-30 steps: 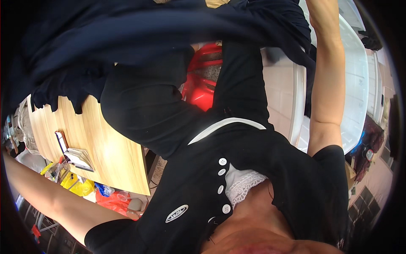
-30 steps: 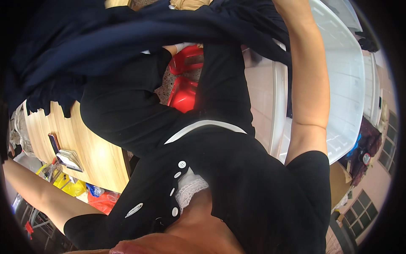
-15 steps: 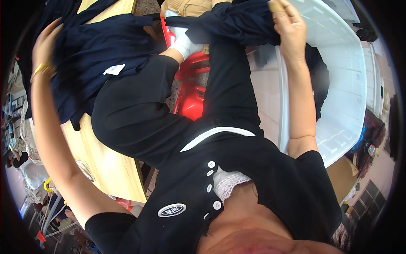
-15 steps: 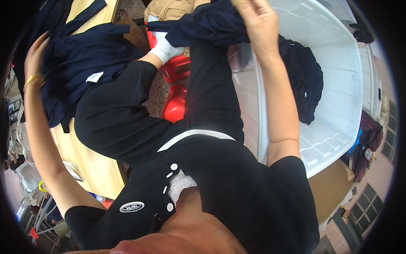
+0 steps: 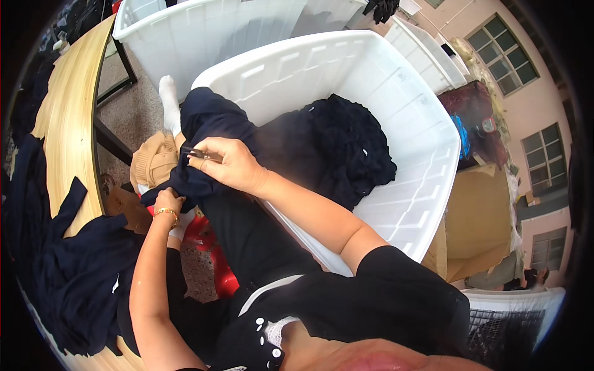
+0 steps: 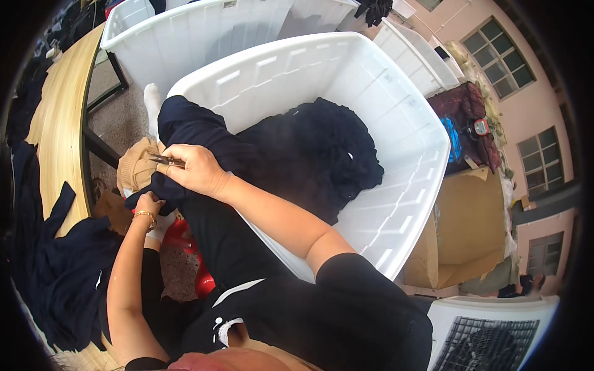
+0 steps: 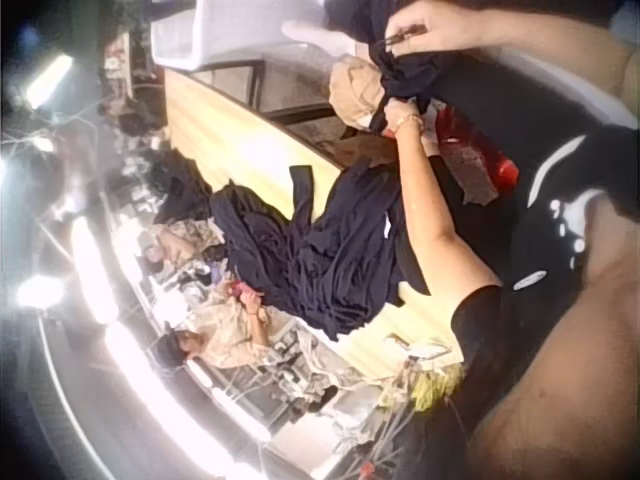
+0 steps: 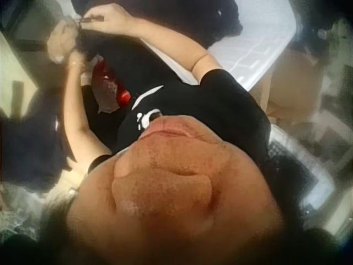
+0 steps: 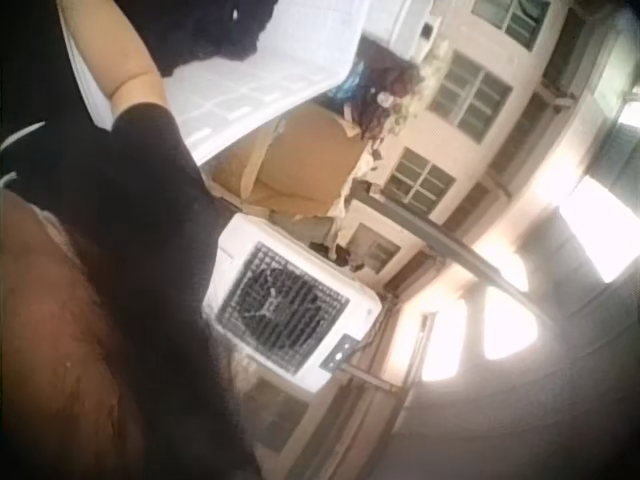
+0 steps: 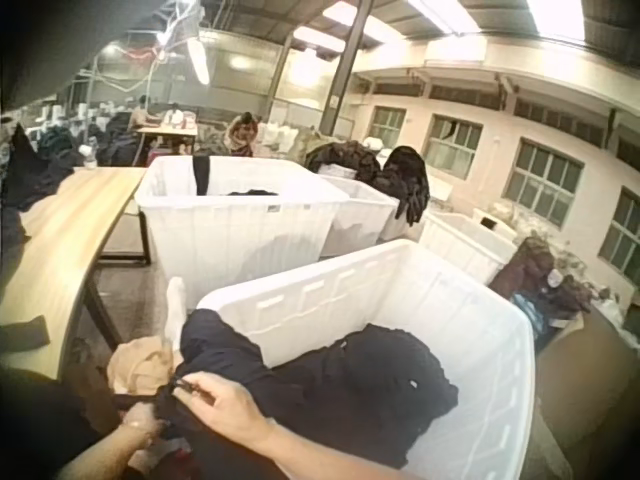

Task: Trimming excess threads from garments using a hand clipper.

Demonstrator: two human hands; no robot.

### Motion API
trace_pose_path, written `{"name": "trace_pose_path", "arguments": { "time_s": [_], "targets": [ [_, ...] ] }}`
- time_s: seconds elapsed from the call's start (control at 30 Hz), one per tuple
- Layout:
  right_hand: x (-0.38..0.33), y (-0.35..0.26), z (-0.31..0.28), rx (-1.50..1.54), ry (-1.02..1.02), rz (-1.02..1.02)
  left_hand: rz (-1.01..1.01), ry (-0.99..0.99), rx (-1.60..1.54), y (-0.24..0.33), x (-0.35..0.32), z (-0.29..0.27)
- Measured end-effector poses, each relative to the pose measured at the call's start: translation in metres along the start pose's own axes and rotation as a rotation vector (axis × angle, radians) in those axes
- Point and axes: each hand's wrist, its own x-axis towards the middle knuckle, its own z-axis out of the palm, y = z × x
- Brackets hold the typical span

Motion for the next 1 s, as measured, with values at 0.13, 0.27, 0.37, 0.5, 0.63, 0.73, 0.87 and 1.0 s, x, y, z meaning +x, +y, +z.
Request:
{"name": "trace_pose_path", "arguments": {
  "time_s": [0.13, 0.27, 0.37, 0.5, 0.63, 0.73, 0.87, 1.0],
  "targets": [
    [0.005, 0.002, -0.001, -0.117, 0.039, -0.029, -0.096, 0.360, 0.051, 0.010, -0.012, 0.004],
    [0.007, -0.004, -0.010, -0.155, 0.024, 0.000, 0.017, 0.354, -0.224, -0.008, 0.010, 0.027],
    [0.006, 0.002, -0.008, -0.100, 0.057, 0.002, -0.059, 0.474, -0.288, 0.000, 0.013, 0.020],
    [0.008, -0.008, 0.017, 0.044, 0.037, 0.015, 0.142, 0.330, -1.054, -0.029, 0.011, -0.022],
    [0.000, -0.029, 0.010, 0.028, -0.087, 0.088, 0.341, 0.154, -1.472, 0.055, -0.105, -0.109],
    [-0.008, -0.072, 0.017, 0.249, -0.131, 0.086, 0.782, -0.050, -1.718, 0.088, -0.172, -0.139],
    [-0.014, -0.082, -0.008, 0.534, -0.049, 0.043, 0.861, -0.006, -1.845, 0.082, -0.191, -0.147],
    [-0.022, -0.087, -0.035, 0.761, -0.051, 0.137, 0.584, 0.268, -1.292, 0.054, -0.162, -0.103]
  ]
}}
